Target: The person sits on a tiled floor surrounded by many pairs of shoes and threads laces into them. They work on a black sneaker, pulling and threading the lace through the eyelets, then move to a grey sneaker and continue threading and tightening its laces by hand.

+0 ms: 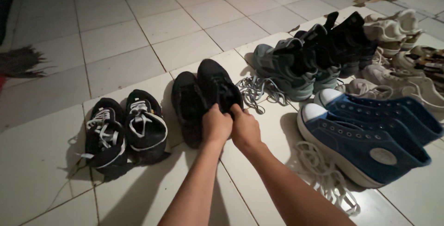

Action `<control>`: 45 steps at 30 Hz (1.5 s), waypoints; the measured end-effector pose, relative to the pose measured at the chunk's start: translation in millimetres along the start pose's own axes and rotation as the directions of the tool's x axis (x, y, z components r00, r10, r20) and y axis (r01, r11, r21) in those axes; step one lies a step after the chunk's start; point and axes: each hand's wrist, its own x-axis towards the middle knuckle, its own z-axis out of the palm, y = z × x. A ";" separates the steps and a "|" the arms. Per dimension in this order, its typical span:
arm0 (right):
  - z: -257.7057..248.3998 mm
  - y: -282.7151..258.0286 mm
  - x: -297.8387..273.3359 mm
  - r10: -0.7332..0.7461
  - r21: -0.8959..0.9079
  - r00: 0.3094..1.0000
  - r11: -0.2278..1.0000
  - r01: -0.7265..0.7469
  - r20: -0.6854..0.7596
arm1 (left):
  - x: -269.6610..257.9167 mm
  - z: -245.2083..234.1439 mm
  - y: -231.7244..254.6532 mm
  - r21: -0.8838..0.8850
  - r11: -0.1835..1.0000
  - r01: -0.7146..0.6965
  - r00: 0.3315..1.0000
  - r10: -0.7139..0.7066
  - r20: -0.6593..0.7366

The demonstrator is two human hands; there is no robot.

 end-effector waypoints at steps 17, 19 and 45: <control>-77.1 143.7 107.8 -0.213 -0.337 0.935 0.935 0.111 -0.283 | 32.3 94.1 45.5 0.060 0.879 -0.472 0.881 0.473 0.005; -96.1 178.0 123.7 -0.289 -0.387 0.916 0.907 0.169 -0.278 | 37.7 117.2 44.8 0.087 0.901 -0.425 0.898 0.407 0.168; -110.0 163.9 119.6 0.075 -0.292 0.967 0.945 -0.146 -0.242 | 43.7 150.3 31.9 0.051 0.972 -0.230 0.972 0.228 0.050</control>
